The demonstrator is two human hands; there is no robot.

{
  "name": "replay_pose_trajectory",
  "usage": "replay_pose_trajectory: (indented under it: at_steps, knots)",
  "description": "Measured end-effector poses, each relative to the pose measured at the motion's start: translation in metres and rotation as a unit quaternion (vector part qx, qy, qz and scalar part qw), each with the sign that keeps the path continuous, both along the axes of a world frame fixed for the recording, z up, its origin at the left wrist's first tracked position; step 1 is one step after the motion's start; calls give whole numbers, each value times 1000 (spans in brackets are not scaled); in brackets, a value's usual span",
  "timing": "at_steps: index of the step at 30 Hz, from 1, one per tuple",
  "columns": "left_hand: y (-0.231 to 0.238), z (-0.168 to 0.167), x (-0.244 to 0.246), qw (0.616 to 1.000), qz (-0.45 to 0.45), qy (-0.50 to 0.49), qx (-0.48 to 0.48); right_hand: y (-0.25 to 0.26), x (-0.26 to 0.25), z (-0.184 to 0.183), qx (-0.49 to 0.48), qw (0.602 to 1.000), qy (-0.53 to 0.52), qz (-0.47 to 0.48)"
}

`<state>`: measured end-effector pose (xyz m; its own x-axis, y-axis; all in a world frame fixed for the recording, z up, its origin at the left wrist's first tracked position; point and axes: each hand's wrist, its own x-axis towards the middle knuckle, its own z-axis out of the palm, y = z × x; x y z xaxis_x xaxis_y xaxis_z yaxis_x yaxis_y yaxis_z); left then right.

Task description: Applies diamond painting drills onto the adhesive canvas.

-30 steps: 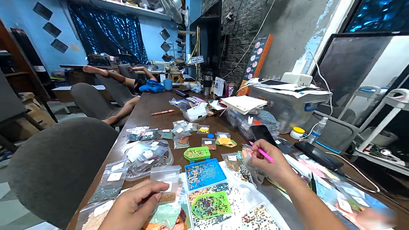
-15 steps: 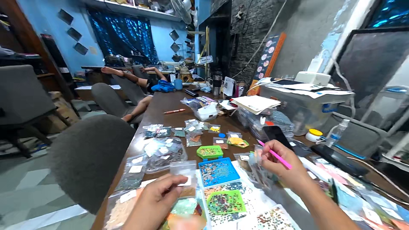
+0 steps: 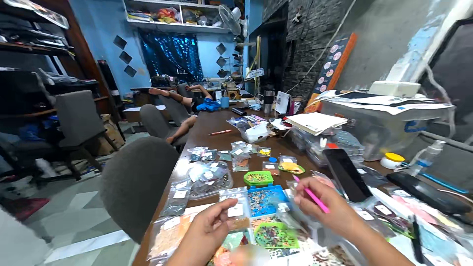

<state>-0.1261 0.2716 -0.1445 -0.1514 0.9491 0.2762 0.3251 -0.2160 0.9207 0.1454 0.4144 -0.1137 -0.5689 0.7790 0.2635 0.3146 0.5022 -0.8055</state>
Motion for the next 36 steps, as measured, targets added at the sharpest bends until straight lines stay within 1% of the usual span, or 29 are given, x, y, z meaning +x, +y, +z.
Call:
replay_pose_trajectory:
  at_steps: [3,5,8,12,16,23,28,36]
  knots:
    - [-2,3,-1,1000,-6,12,-2,22,29,10,-81,989,92,-77]
    - [-3,3,-4,1000,-13,22,-6,38,44,5,-100,982,130,-99]
    - [-3,2,-7,999,-21,33,-6,46,50,-3,-94,987,88,-101]
    - [-3,1,-10,999,-25,39,-5,45,46,-7,-70,995,22,-67]
    - [-4,1,-9,999,-23,36,-4,51,47,-13,-47,997,21,-57]
    - [-4,1,-11,999,-13,45,-20,50,40,-17,-14,997,19,-69]
    - [-5,2,-11,999,-10,39,-21,52,33,-25,-8,999,19,-40]
    - [-5,2,-10,999,-11,35,-13,52,26,-29,0,999,9,-42]
